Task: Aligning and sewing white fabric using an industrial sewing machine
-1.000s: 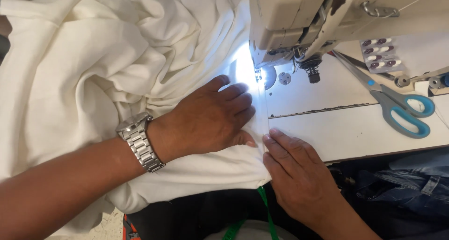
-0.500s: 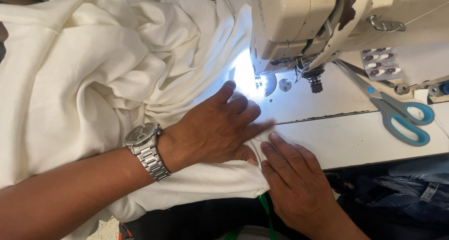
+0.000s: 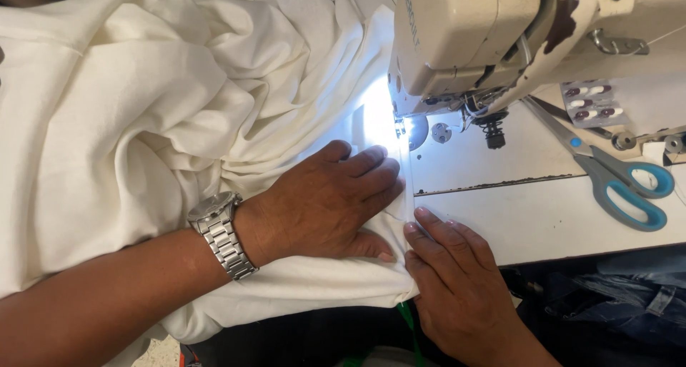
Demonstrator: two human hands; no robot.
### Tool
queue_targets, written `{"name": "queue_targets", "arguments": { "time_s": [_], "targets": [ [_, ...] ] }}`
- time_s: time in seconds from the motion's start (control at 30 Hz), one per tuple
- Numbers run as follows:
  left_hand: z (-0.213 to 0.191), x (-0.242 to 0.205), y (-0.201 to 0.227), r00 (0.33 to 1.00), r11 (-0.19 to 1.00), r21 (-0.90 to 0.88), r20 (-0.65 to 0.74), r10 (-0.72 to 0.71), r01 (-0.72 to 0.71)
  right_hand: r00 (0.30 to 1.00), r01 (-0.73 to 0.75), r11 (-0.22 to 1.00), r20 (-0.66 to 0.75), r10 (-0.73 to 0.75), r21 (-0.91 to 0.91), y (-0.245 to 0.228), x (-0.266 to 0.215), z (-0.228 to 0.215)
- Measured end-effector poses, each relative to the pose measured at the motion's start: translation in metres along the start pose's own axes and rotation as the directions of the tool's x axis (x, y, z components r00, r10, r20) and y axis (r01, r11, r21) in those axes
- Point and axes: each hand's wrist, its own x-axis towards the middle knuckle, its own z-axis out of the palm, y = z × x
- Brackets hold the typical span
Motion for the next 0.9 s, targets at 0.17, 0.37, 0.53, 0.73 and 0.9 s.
{"name": "queue_targets", "arguments": {
  "time_s": [0.17, 0.37, 0.53, 0.73, 0.9],
  "targets": [
    [0.0044, 0.0019, 0.0013, 1.000, 0.998, 0.055, 0.016, 0.001, -0.002, 1.000, -0.017, 0.999, -0.012, 0.018, 0.041, 0.0004, -0.0018, 0.0001],
    [-0.0006, 0.0010, 0.0019, 1.000, 1.000, -0.026, 0.009, -0.015, 0.015, 0.998, 0.026, 0.999, 0.060, -0.028, 0.043, 0.0071, -0.0046, 0.0014],
    [-0.0003, -0.0044, 0.0029, 1.000, 0.996, -0.087, -0.027, 0.005, -0.007, 0.996, 0.029, 0.997, 0.082, -0.036, 0.078, 0.0083, -0.0002, -0.0008],
    [-0.0011, -0.0040, 0.0022, 0.999, 0.997, -0.069, -0.033, -0.031, 0.029, 0.995, 0.021, 0.997, 0.093, -0.028, 0.080, 0.0066, -0.0009, -0.0014],
    [0.0050, -0.0014, 0.0002, 0.997, 1.000, 0.004, -0.068, 0.028, -0.028, 0.996, 0.017, 0.995, 0.085, -0.025, 0.095, 0.0069, 0.0005, -0.0030]
  ]
}}
